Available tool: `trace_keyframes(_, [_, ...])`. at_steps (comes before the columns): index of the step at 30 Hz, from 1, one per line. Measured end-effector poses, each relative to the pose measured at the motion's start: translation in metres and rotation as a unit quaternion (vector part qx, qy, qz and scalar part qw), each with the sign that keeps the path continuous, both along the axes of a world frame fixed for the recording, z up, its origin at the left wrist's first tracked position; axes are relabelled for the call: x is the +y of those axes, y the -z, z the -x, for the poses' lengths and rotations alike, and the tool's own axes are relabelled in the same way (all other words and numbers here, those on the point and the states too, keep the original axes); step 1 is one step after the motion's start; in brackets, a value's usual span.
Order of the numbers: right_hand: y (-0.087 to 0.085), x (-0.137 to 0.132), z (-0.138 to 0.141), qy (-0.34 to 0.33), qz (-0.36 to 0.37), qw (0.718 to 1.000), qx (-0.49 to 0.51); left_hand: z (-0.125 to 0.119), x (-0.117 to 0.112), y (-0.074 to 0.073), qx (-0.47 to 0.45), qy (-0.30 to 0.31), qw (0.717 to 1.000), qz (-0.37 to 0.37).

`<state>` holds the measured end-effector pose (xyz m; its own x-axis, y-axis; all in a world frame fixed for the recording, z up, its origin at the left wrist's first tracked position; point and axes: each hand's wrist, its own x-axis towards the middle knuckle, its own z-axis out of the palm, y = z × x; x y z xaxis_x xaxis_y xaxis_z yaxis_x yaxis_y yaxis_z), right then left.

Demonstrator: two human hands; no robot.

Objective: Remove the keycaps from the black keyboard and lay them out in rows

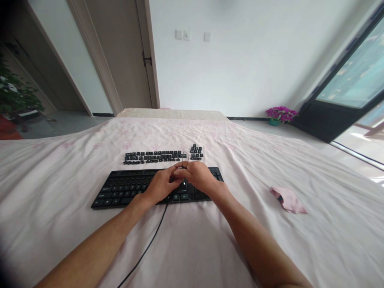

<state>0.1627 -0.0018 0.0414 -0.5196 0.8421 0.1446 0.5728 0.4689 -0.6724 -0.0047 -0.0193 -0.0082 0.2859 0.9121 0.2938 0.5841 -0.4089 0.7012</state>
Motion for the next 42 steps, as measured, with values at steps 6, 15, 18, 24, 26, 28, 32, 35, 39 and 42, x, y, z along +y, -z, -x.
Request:
trace_keyframes(6, [-0.002,0.006,-0.003,-0.033,-0.021,0.999,-0.03,-0.003,-0.001,0.001,0.007,-0.019,1.0,0.006])
trace_keyframes(15, [-0.006,0.007,-0.01,-0.091,0.022,0.996,-0.014,-0.005,-0.005,-0.002,0.06,-0.055,0.997,0.002])
trace_keyframes(18, [-0.007,0.007,-0.012,-0.112,0.027,0.993,-0.013,-0.006,-0.007,-0.005,0.086,-0.063,0.994,-0.002])
trace_keyframes(24, [-0.005,0.007,-0.015,-0.13,0.025,0.991,-0.009,-0.005,-0.008,-0.003,0.094,-0.07,0.993,-0.019])
trace_keyframes(26, [-0.004,0.007,-0.016,-0.142,0.011,0.99,-0.015,-0.003,-0.007,0.0,0.078,-0.058,0.995,-0.025])
trace_keyframes(28, [-0.004,0.007,-0.016,-0.154,-0.006,0.988,-0.018,0.0,-0.007,0.001,0.063,-0.041,0.997,-0.029])
trace_keyframes(32, [-0.001,0.007,-0.016,-0.161,-0.011,0.987,-0.014,0.005,-0.007,0.001,0.074,-0.014,0.997,-0.01])
trace_keyframes(35, [0.003,0.007,-0.017,-0.157,0.0,0.988,-0.005,0.008,-0.008,-0.001,0.099,-0.012,0.995,0.004])
trace_keyframes(39, [0.008,0.005,-0.02,-0.127,0.022,0.992,0.011,0.008,-0.009,-0.003,0.096,-0.019,0.995,0.01])
trace_keyframes(42, [0.007,0.003,-0.019,-0.115,0.028,0.993,0.016,0.008,-0.009,-0.003,0.084,-0.024,0.996,0.025])
